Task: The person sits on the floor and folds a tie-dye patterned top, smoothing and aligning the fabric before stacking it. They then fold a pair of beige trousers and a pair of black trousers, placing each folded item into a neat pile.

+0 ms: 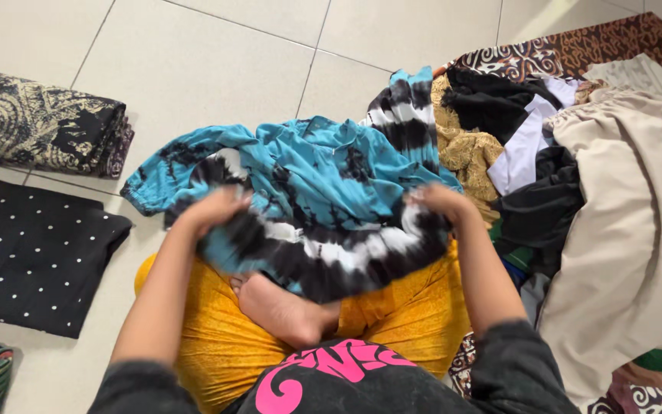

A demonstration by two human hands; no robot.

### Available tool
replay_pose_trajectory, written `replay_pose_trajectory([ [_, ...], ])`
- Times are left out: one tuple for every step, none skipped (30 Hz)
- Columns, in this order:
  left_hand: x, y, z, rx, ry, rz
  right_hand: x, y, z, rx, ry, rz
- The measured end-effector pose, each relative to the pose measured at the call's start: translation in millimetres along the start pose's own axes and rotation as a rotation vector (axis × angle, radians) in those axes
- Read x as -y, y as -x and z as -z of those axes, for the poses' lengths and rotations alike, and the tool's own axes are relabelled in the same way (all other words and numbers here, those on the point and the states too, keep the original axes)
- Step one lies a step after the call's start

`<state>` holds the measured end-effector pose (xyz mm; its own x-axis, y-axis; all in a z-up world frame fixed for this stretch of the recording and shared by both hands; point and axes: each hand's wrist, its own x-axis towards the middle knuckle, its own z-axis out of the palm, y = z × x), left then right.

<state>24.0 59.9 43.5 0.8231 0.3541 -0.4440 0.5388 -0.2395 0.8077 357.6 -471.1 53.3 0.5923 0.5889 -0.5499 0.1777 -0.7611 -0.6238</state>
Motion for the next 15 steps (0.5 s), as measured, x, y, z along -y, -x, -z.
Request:
replay_pose_trajectory([
  [-21.6,-14.1,7.8,-0.143,0.04,-0.088,2.1,-15.0,16.1,-0.078,0.081,-0.059],
  [-48.5,-24.8,26.1,-0.308,0.115,-0.221,1.7,-23.6,45.2,-0.298,0.033,-0.121],
  [-77.2,-29.1,53.8,-0.45,0.197,-0.376,5.0,-19.4,86.8,-0.579,-0.103,-0.136],
  [-103.9,-25.4,85.2,-0.548,0.298,-0.54,9.9,-6.0,134.2,-0.868,-0.309,-0.068],
  [-126.8,-15.2,115.7,-0.598,0.435,-0.693,16.5,11.9,176.5,-1.118,-0.598,0.138],
  [-145.2,0.2,142.4,-0.587,0.625,-0.825,24.3,34.3,214.3,-1.24,-0.879,0.451],
  [-161.1,17.0,164.0,-0.511,1.041,-0.975,32.8,56.9,241.5,-1.256,-1.037,0.752],
  [-169.0,35.5,169.5,-0.472,1.004,-1.05,39.5,79.7,254.8,-1.207,-1.053,0.948],
  [-174.1,53.1,170.6,-0.445,0.996,-1.098,46.2,98.1,257.3,-1.108,-0.936,1.054],
  [-176.2,69.8,171.6,-0.418,0.987,-1.146,50.1,112.5,249.3,-1.016,-0.81,1.157],
  [-172.5,83.6,165.1,-0.401,1.009,-1.152,51.1,123.9,237.4,-1.144,-0.782,1.036],
  [-164.4,95.8,157.8,-0.415,1.023,-1.128,50.3,131.2,226.6,-1.267,-0.75,0.911],
  [-152.7,105.7,150.6,-0.428,1.037,-1.102,46.5,136.4,216.1,-1.384,-0.714,0.781],
  [-138.3,110.5,140.6,-0.467,1.045,-1.041,39.8,133.5,198.2,-1.402,-0.599,0.675],
  [-120.9,113.5,132.1,-0.503,1.052,-0.978,31.0,131.1,184.0,-1.415,-0.485,0.569],
])
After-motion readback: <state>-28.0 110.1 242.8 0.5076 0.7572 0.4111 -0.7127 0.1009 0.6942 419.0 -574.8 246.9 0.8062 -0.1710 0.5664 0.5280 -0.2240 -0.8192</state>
